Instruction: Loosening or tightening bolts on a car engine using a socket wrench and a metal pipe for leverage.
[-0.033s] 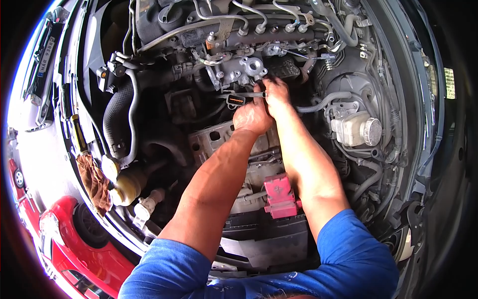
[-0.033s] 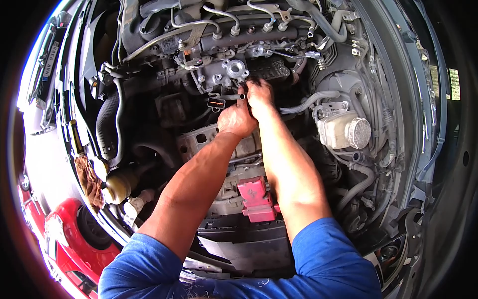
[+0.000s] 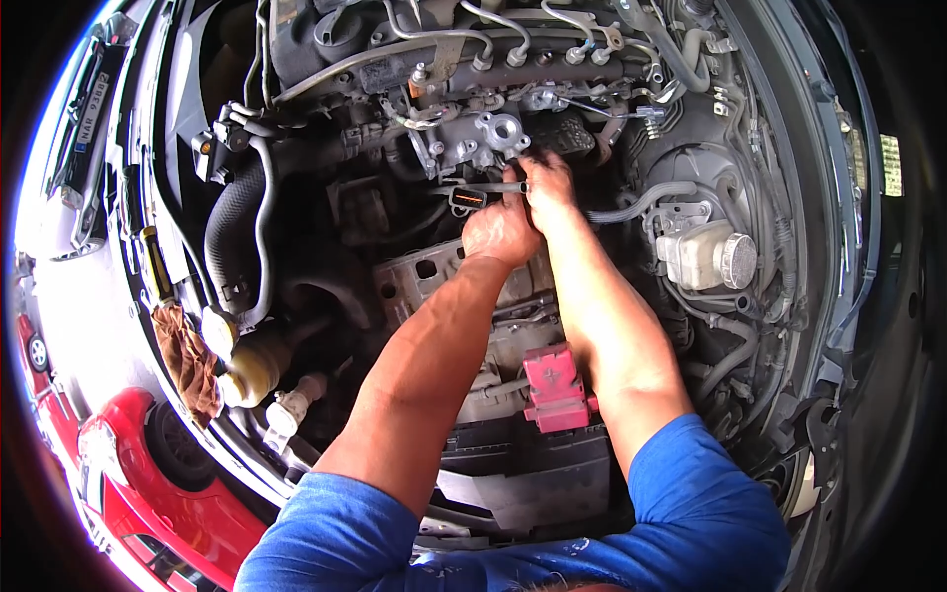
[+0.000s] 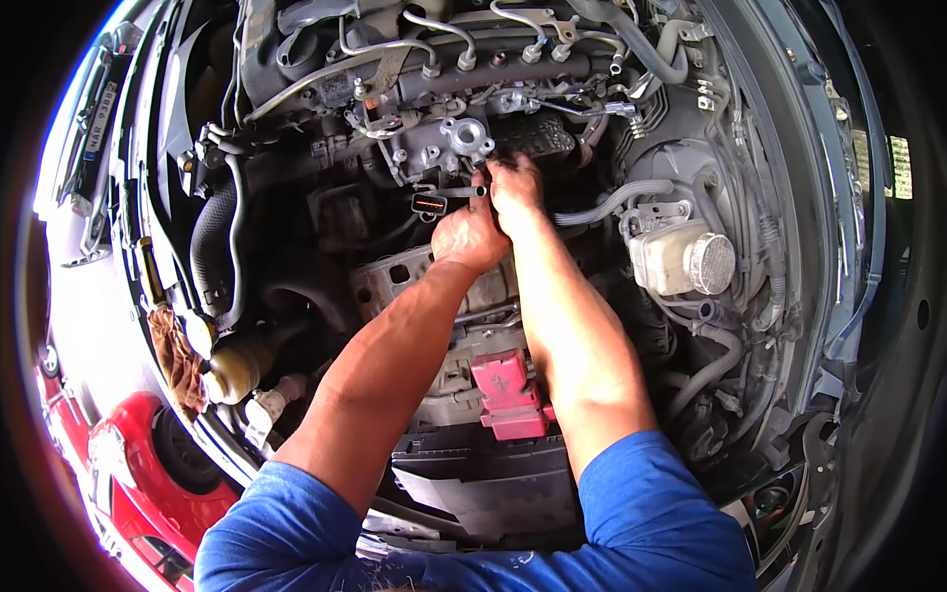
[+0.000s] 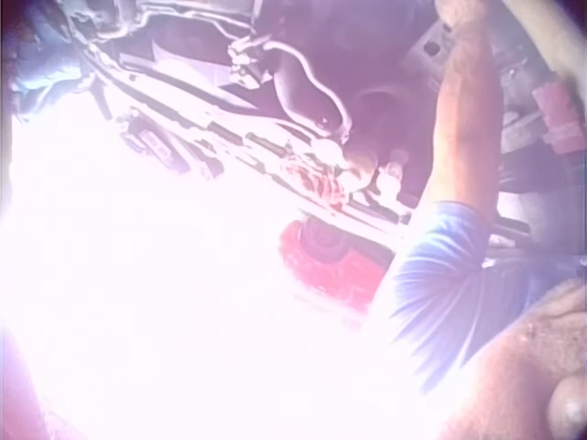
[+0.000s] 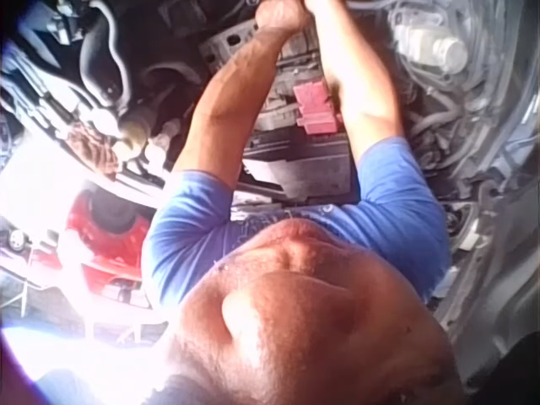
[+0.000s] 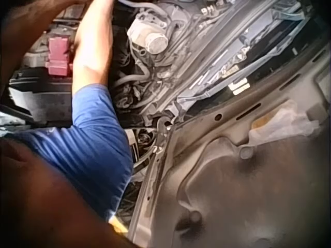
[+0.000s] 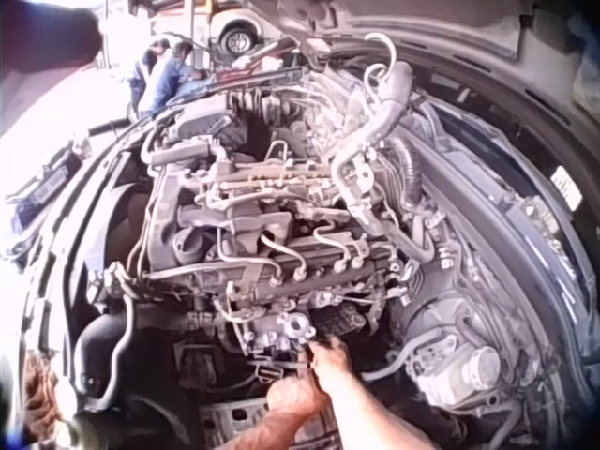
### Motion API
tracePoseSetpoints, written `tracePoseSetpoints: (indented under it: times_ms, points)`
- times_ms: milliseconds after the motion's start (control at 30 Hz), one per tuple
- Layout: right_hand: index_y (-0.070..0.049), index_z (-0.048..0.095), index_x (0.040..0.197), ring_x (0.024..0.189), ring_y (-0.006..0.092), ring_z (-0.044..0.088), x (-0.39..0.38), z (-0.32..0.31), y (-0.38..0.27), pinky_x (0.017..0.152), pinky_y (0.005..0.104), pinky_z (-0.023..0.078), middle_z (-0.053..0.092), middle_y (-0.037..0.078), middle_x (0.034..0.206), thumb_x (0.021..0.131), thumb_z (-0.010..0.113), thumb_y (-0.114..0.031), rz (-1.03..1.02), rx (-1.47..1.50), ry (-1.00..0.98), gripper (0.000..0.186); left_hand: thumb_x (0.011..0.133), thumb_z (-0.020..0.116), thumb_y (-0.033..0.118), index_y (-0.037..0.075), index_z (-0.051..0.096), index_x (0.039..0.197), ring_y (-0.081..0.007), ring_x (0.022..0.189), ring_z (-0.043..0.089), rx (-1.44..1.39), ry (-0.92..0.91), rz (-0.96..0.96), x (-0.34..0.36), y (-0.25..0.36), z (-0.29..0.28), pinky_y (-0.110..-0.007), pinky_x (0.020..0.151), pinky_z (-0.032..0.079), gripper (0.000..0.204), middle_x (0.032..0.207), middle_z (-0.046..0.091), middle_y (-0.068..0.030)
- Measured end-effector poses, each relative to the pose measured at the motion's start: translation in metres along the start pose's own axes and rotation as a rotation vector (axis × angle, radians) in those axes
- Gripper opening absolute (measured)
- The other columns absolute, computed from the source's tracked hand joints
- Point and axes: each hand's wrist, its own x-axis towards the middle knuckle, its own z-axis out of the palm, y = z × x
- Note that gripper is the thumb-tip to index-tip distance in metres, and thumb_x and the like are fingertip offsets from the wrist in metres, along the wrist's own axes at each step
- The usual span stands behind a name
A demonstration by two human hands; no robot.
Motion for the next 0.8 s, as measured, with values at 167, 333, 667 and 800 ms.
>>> tracePoseSetpoints:
  times_ms: [167,333,667,800]
  points:
    - [0.004,0.064,0.108,0.090,0.0167,0.061,-0.010,0.009,-0.010,0.079,0.0297,0.051,0.066,0.011,0.100,0.095,0.061,-0.009,0.061,0.013,0.017,0.019,0.083,0.057,0.038,0.001,0.014,0.152,-0.0408,0.084,0.069,0.011,-0.013,-0.018,-0.001,-0.003,-0.002,-0.050,0.077,0.054,0.090,0.096,0.069,-0.0273]
    - [0.004,0.063,0.108,0.087,0.0166,0.061,-0.010,0.007,-0.014,0.077,0.0303,0.052,0.066,0.012,0.099,0.095,0.061,-0.010,0.117,-0.006,0.030,0.019,0.083,0.057,0.039,0.002,0.014,0.152,-0.0404,0.083,0.069,0.016,-0.022,-0.018,-0.001,-0.002,-0.002,-0.050,0.076,0.055,0.090,0.094,0.069,-0.0271]
    - [0.004,0.062,0.112,0.089,0.0168,0.061,-0.005,0.005,-0.010,0.077,0.0308,0.051,0.066,0.012,0.101,0.094,0.060,-0.005,0.143,-0.041,0.060,0.021,0.084,0.055,0.038,0.000,0.017,0.152,-0.0400,0.086,0.069,0.016,-0.014,-0.012,-0.002,-0.002,-0.003,-0.050,0.077,0.054,0.086,0.098,0.069,-0.0274]
    - [0.005,0.061,0.113,0.091,0.0178,0.062,-0.010,0.009,-0.011,0.078,0.0313,0.051,0.066,0.013,0.102,0.092,0.061,-0.005,0.060,0.066,0.003,0.023,0.084,0.055,0.038,-0.001,0.016,0.152,-0.0398,0.087,0.069,0.016,-0.016,-0.011,0.000,0.000,-0.002,-0.050,0.078,0.054,0.087,0.098,0.069,-0.0266]
